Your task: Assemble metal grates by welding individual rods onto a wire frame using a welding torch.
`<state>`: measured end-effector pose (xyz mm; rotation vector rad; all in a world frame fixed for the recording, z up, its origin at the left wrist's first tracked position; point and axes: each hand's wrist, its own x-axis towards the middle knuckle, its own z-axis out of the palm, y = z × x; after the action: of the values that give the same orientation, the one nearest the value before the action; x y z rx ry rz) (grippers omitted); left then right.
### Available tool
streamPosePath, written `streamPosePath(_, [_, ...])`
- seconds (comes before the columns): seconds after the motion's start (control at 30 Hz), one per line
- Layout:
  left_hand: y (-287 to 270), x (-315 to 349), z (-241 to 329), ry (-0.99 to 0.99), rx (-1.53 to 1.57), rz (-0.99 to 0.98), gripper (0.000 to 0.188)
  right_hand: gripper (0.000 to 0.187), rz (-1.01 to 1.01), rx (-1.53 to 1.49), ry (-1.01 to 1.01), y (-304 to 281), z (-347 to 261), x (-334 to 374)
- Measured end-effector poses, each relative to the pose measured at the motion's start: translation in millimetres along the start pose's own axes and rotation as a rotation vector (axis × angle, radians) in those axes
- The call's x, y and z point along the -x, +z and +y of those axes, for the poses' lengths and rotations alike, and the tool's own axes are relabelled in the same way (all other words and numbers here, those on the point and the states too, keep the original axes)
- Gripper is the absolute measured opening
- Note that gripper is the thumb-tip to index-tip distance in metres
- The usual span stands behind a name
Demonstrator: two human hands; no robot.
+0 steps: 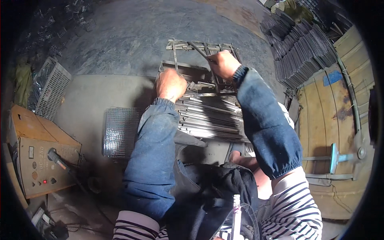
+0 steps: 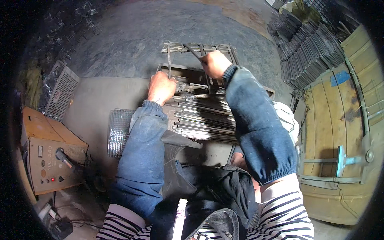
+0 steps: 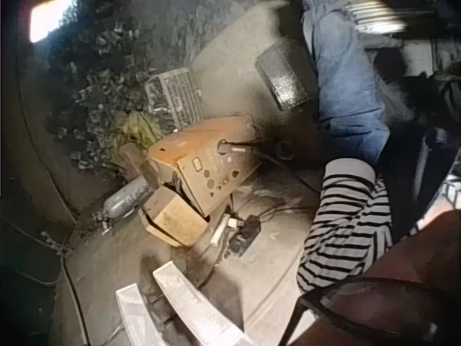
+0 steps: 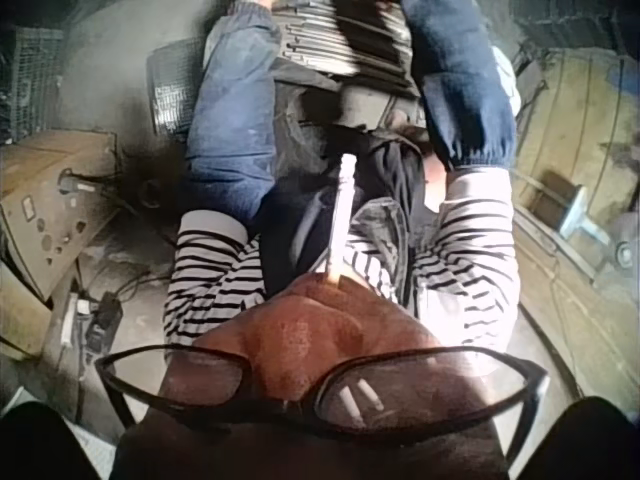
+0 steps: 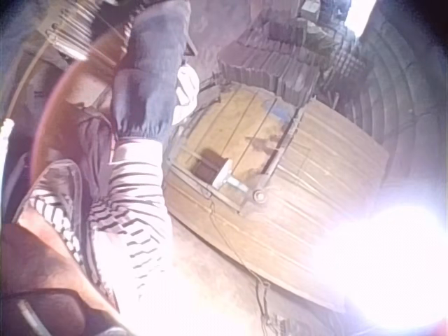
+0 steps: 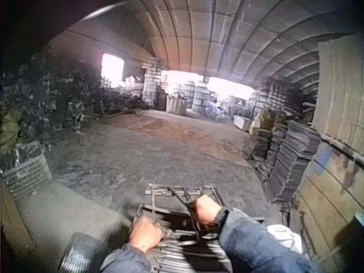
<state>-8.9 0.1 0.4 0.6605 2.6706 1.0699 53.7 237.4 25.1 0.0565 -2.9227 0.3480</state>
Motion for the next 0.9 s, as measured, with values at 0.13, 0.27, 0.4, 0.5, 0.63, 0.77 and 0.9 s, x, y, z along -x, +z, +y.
streamPosePath(0.13, [-3.8,2.5,-0.6,0.003,-0.026,0.022,0.034,0.021,-0.062,0.006,-0.005,7.5,-36.8,-28.3])
streamPosePath(0.27, [3.6,0.3,2.0,0.034,-0.029,0.086,0.028,0.027,0.07,-0.095,0.041,30.5,-44.7,-30.6])
streamPosePath(0.4, [4.6,2.4,3.8,0.021,-0.053,0.084,0.027,0.034,0.05,-0.087,0.126,40.9,-47.9,-29.7])
streamPosePath(0.5, [-0.4,3.3,1.4,0.005,-0.043,0.082,0.027,0.037,0.059,-0.125,0.129,46.5,-50.5,-30.1])
streamPosePath(0.63, [-0.2,-8.1,-5.8,-0.014,0.065,-0.017,0.03,0.034,0.134,-0.106,0.059,51.5,-45.0,-30.2])
streamPosePath(0.77, [-39.4,-8.1,-21.4,-0.151,0.16,0.074,0.05,0.055,0.016,-0.3,0.206,10.1,-59.3,-7.2])
streamPosePath(0.9, [-90.9,21.3,-147.9,-0.369,0.065,0.488,0.054,0.04,0.24,-0.242,0.077,-32.6,-73.3,74.5])
